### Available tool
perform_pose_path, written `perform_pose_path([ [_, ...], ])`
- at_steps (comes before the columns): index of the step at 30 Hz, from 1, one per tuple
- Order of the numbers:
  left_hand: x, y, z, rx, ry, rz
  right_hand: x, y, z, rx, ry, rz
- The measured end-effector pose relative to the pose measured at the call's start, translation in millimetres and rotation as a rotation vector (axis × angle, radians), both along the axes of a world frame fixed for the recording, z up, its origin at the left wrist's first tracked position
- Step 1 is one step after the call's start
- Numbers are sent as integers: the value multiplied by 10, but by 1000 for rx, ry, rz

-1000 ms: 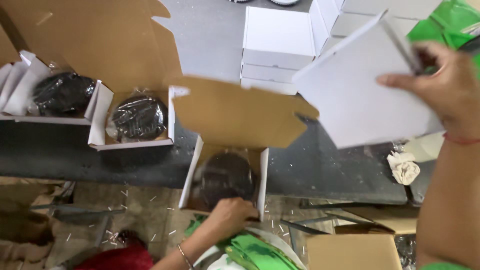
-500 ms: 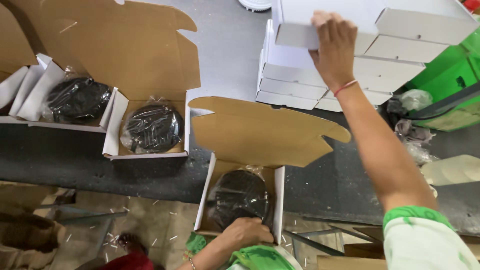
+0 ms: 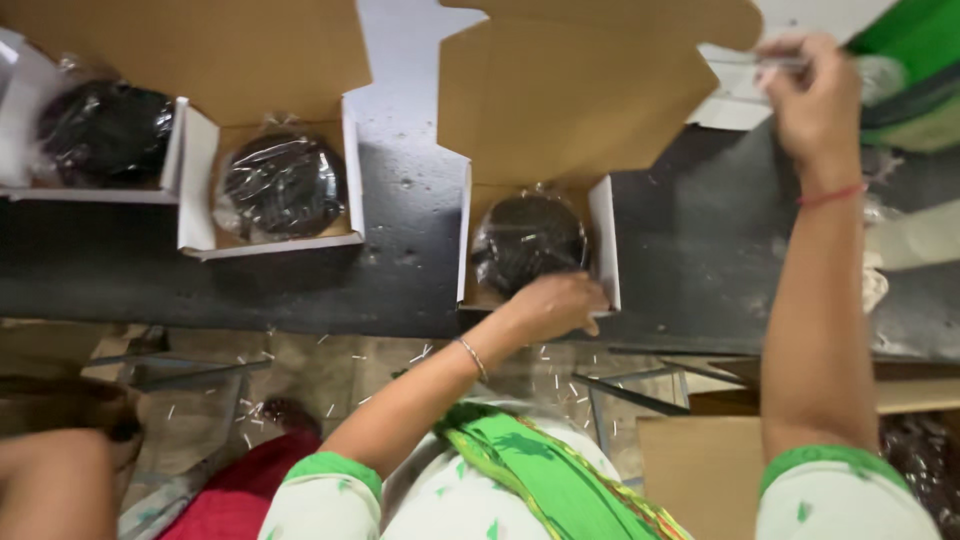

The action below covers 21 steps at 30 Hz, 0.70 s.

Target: The person takes plastic-wrapped round items from a large cardboard box, places one into each white folding box, folds the box flaps closed, and stacks the closed boxes on the work table, repeating the cycle for multiple items.

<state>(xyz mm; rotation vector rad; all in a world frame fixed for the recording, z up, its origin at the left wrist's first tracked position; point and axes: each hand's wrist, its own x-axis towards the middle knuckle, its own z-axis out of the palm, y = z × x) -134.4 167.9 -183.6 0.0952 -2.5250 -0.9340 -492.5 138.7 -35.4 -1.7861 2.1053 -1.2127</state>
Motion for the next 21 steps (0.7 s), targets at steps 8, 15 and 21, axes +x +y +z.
perform_pose_path([
  [8, 630, -1411, 899, 69, 684, 1054, 361, 188, -528, -9, -158, 151],
  [15, 523, -1613, 1019, -74, 402, 932, 1016, 122, -218, -12, -172, 17],
  [21, 826, -1124, 967, 425, 392, 568, 1188, 506, -259, 57, -450, 294],
])
